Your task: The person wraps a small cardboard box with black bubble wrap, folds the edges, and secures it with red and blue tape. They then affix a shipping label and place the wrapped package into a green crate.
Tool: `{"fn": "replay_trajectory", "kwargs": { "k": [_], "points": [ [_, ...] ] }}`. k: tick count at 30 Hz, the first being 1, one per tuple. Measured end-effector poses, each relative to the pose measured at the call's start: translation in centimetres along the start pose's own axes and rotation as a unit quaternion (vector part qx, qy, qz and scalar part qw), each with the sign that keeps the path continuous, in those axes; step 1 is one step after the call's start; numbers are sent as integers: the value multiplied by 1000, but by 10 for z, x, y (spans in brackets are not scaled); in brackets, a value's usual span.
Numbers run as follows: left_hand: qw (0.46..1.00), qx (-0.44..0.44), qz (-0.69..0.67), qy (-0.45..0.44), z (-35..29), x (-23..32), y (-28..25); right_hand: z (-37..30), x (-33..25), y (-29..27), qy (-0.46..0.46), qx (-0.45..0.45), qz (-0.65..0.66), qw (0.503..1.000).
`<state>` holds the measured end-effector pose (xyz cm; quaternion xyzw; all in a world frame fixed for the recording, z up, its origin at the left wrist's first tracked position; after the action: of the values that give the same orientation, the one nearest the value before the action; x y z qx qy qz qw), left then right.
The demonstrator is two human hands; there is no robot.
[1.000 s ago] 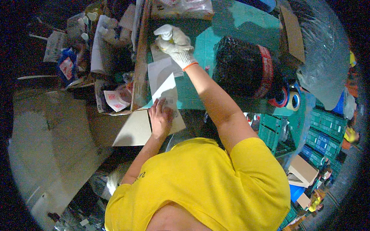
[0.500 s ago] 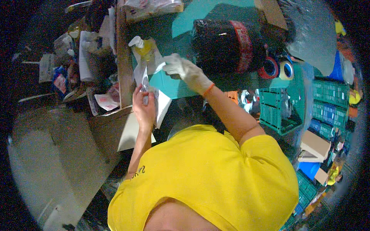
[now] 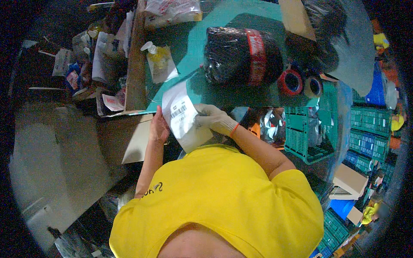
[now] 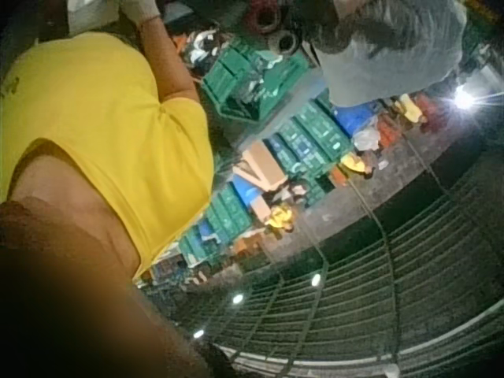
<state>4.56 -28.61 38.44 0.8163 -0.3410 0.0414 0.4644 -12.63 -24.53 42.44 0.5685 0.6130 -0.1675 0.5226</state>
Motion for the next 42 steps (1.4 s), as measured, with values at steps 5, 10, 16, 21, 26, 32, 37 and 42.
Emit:
{"fn": "replay_trajectory", "kwargs": {
  "k": [5, 10, 16, 21, 26, 32, 37, 42],
  "points": [
    [974, -65, 199, 89, -15, -20, 49, -70, -21, -34, -47, 205, -163, 964],
    [917, -176, 348, 78, -58, -102, 134, -189, -95, -23, -324, 411, -627, 577],
    [915, -234, 286, -164, -78, -227, 187, -284, -85, -37, -283, 500, -693, 435],
    [833, -290, 361, -303, -61, -299, 205, -335, -60, -68, -261, 545, -693, 392],
    [762, -277, 419, -409, -19, -378, 244, -368, -27, -98, -191, 626, -669, 353],
    [804, -396, 360, -261, 33, -455, 377, -421, 61, -102, -38, 734, -506, 451],
    [822, -340, 387, -241, 40, -602, 380, -447, 145, -72, 185, 759, -464, 418],
    [683, -396, 491, -368, -29, -710, 309, -474, 204, -60, 237, 778, -320, 486]
  ]
}}
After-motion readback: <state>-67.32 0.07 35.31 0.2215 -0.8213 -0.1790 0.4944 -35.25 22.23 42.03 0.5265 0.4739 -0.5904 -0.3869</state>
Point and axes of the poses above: each hand's wrist, its own z-axis towards the middle knuckle, its own y-axis out of the palm, x = y × z, the point moved 7 cm from there along z, towards the middle knuckle, and after that the axes turned 4 degrees about -z, right-handed, at the moved point
